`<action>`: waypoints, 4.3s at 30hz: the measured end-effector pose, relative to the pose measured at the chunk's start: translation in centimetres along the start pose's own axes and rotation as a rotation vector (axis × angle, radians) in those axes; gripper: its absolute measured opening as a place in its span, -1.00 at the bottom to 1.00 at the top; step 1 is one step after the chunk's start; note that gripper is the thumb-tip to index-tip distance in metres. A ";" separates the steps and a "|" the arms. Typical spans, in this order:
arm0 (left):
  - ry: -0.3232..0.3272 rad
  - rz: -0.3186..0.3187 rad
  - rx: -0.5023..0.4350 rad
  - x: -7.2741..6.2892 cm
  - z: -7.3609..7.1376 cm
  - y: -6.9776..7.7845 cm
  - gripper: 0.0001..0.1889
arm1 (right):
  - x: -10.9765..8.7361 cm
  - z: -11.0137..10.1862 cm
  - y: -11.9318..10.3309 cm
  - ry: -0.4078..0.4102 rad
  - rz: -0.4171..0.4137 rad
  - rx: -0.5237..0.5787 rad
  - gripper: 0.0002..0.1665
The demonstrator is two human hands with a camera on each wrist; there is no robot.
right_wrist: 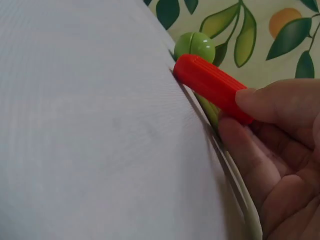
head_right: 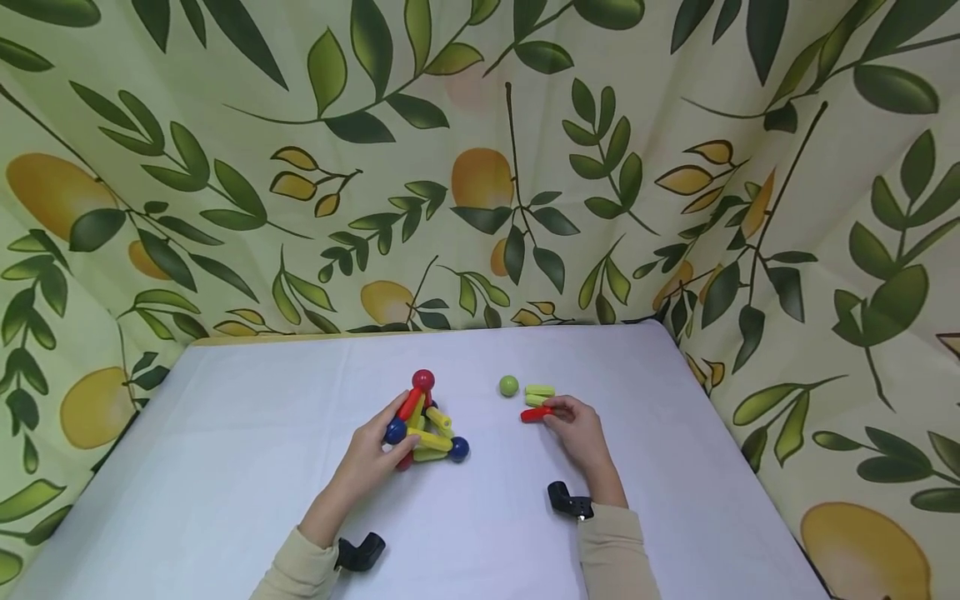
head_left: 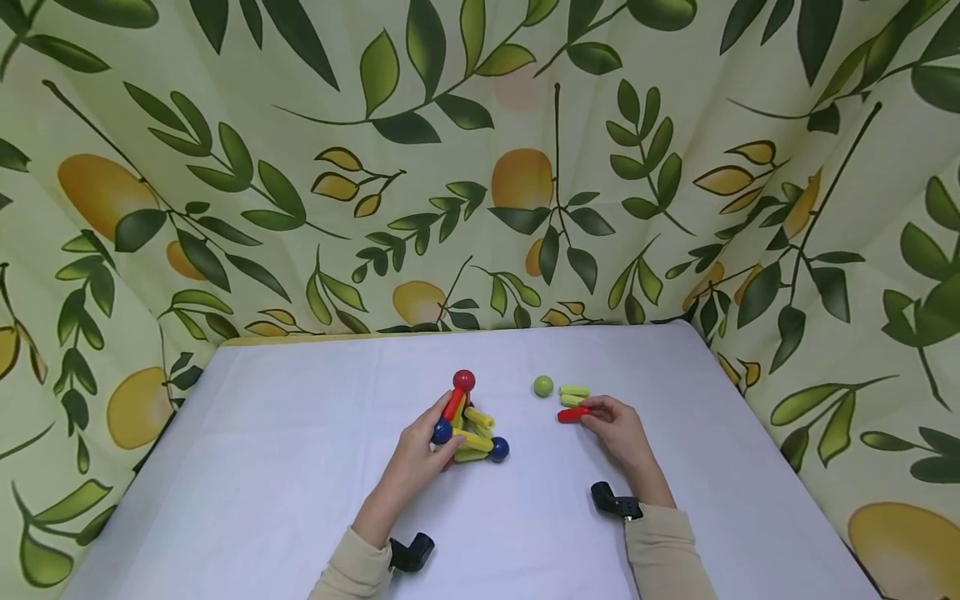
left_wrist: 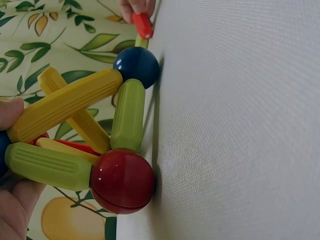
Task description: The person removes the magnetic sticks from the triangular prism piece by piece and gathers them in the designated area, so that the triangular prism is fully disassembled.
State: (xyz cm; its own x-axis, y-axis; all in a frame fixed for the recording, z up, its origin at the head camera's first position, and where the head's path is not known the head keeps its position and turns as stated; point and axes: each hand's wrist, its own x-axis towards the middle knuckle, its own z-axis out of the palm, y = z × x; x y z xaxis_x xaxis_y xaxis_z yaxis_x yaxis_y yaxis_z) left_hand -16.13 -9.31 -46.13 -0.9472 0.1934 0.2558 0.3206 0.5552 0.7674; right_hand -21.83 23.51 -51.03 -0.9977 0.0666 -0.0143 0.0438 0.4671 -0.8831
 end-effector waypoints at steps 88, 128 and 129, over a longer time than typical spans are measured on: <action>0.010 0.005 -0.004 0.0 0.1 -0.5 -0.26 | -3.1 9.4 -9.0 -0.120 -0.386 -0.112 -0.76; -0.005 -0.030 -0.021 0.1 -0.1 0.1 -0.25 | -0.1 -5.1 -2.1 0.085 -0.174 0.133 -0.62; -0.007 -0.030 -0.023 0.1 -0.1 0.2 -0.25 | 0.0 -5.5 -1.6 0.091 -0.161 0.132 -0.61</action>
State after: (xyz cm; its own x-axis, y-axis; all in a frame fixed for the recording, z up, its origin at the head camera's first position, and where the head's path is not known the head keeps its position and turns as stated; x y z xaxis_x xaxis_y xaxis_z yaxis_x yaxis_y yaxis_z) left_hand -16.21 -9.26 -45.93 -0.9561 0.1831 0.2286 0.2922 0.5419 0.7880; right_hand -21.61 27.64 -46.99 -0.9821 0.0826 0.1690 -0.1288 0.3596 -0.9242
